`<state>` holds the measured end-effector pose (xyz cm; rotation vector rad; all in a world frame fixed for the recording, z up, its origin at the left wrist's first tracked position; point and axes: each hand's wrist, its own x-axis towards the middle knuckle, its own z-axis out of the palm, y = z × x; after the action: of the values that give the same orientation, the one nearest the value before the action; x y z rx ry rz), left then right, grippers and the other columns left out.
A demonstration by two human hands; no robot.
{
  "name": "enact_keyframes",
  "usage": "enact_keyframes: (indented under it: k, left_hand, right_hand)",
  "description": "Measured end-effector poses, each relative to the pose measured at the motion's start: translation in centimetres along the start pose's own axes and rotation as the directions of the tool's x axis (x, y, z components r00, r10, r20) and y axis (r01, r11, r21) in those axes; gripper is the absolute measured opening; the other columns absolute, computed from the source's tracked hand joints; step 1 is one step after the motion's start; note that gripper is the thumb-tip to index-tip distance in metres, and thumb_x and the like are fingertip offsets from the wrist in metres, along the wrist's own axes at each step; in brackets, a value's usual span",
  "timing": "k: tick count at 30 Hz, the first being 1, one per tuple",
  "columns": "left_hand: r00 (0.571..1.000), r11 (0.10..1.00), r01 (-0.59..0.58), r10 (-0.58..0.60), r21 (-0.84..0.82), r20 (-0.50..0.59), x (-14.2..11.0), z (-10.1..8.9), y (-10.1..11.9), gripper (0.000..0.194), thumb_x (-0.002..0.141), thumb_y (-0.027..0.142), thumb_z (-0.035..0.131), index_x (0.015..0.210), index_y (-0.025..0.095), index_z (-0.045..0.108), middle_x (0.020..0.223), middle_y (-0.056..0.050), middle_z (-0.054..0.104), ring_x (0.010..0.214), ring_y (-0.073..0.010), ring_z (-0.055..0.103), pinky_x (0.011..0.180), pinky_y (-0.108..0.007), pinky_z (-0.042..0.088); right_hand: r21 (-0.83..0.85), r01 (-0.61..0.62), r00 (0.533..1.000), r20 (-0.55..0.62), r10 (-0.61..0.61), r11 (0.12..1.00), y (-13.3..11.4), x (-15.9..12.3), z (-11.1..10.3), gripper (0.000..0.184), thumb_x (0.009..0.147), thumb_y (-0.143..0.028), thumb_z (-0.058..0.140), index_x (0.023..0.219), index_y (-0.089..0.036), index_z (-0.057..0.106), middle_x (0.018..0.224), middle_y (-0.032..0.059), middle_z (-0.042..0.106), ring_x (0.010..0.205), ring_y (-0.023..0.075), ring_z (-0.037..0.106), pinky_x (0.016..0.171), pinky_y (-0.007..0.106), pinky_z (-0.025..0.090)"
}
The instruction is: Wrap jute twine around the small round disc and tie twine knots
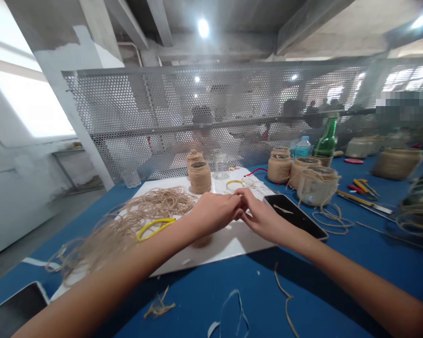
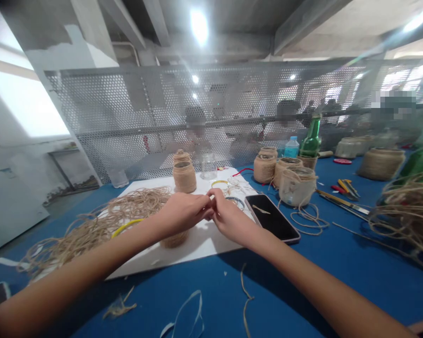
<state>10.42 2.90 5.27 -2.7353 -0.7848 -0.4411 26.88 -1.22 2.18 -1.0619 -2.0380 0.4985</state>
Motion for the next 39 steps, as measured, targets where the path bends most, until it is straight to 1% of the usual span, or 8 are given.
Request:
enact_keyframes:
  k: [5, 9, 16, 20, 26, 31, 34, 39]
  left_hand:
    - [0.998, 0.966, -0.019, 0.035, -0.259, 0.055, 0.0, -1.4, -1.2, 0.018, 0.085, 0.031, 0.046, 0.079, 0.018, 0.056, 0.073, 0.001, 0.064, 0.062, -0.0101, 0.056, 0.053, -0.020, 0.036]
    - [0.993, 0.857, 0.109, -0.073, -0.504, 0.091, -0.5, -2.1, -1.9, 0.026, 0.084, 0.035, 0.046, 0.071, 0.015, 0.055, 0.060, 0.002, 0.055, 0.054, -0.0084, 0.047, 0.049, -0.019, 0.033]
    - [0.989, 0.863, 0.142, -0.100, -0.485, 0.110, -1.1, -1.9, -2.4, 0.029, 0.087, 0.033, 0.040, 0.070, 0.015, 0.055, 0.059, 0.002, 0.053, 0.056, -0.0091, 0.047, 0.052, -0.020, 0.036]
    - [0.996, 0.952, 0.084, -0.079, -0.295, 0.029, -1.5, -1.4, -1.9, 0.030, 0.091, 0.029, 0.030, 0.079, 0.017, 0.055, 0.066, -0.001, 0.059, 0.059, -0.0108, 0.052, 0.055, -0.021, 0.038]
    - [1.000, 0.997, -0.016, 0.014, 0.078, 0.026, -2.5, -0.2, 0.0, 0.018, 0.086, 0.021, 0.035, 0.090, 0.018, 0.052, 0.068, -0.003, 0.062, 0.053, -0.0136, 0.053, 0.046, -0.023, 0.031]
    - [0.988, 0.946, -0.151, 0.149, 0.286, 0.031, -2.8, -0.6, 1.1, 0.018, 0.083, 0.011, 0.034, 0.082, 0.015, 0.052, 0.065, -0.004, 0.060, 0.054, -0.0155, 0.055, 0.044, -0.026, 0.026]
    - [0.993, 0.959, -0.114, 0.113, 0.261, 0.019, -2.8, -1.2, 0.9, 0.017, 0.084, 0.015, 0.036, 0.089, 0.016, 0.052, 0.069, -0.004, 0.062, 0.055, -0.0159, 0.056, 0.044, -0.026, 0.025]
    - [0.996, 0.991, 0.084, -0.080, -0.104, 0.045, -2.7, -2.1, 0.0, 0.022, 0.085, 0.034, 0.042, 0.098, 0.020, 0.052, 0.071, -0.001, 0.063, 0.057, -0.0135, 0.054, 0.048, -0.024, 0.030]
  right_hand:
    - [0.376, -0.121, 0.981, 0.187, 0.053, 0.919, -0.9, -0.1, -0.4, 0.037, 0.084, -0.020, 0.048, 0.113, -0.023, 0.026, 0.089, 0.0026, 0.057, 0.082, 0.0146, 0.057, 0.074, 0.032, 0.043]
    - [0.510, -0.151, 0.985, 0.154, 0.083, 0.847, -1.3, 0.1, -0.9, 0.043, 0.081, -0.022, 0.054, 0.113, -0.024, 0.026, 0.080, -0.0016, 0.055, 0.076, 0.0124, 0.055, 0.073, 0.030, 0.042]
    - [0.676, -0.121, 0.993, 0.071, 0.099, 0.727, -1.0, 0.4, -0.9, 0.043, 0.078, -0.023, 0.059, 0.108, -0.025, 0.027, 0.079, -0.0017, 0.056, 0.074, 0.0123, 0.055, 0.071, 0.029, 0.042]
    - [0.712, -0.106, 0.985, -0.021, 0.172, 0.694, -1.1, 0.7, -1.2, 0.044, 0.075, -0.028, 0.061, 0.104, -0.025, 0.029, 0.081, -0.0005, 0.058, 0.076, 0.0137, 0.057, 0.073, 0.031, 0.042]
    - [0.579, -0.028, 0.948, -0.243, 0.206, 0.815, -1.0, 0.9, -1.1, 0.038, 0.076, -0.028, 0.057, 0.097, -0.025, 0.026, 0.076, -0.0032, 0.053, 0.070, 0.0134, 0.054, 0.067, 0.029, 0.043]
    - [0.018, 0.063, 0.958, -0.283, -0.056, 0.998, -0.5, 0.2, 0.4, 0.025, 0.084, -0.021, 0.044, 0.102, -0.023, 0.028, 0.083, 0.0019, 0.049, 0.076, 0.0158, 0.052, 0.073, 0.034, 0.042]
    - [-0.146, 0.107, 0.982, -0.140, -0.127, 0.983, -0.6, -0.2, 0.8, 0.019, 0.086, -0.020, 0.037, 0.103, -0.022, 0.029, 0.084, 0.0041, 0.048, 0.075, 0.0167, 0.051, 0.071, 0.035, 0.043]
    - [0.001, 0.082, 0.996, 0.038, -0.082, 0.997, -1.4, -0.4, 0.2, 0.030, 0.085, -0.018, 0.042, 0.108, -0.024, 0.024, 0.082, 0.0025, 0.052, 0.075, 0.0158, 0.054, 0.071, 0.033, 0.045]
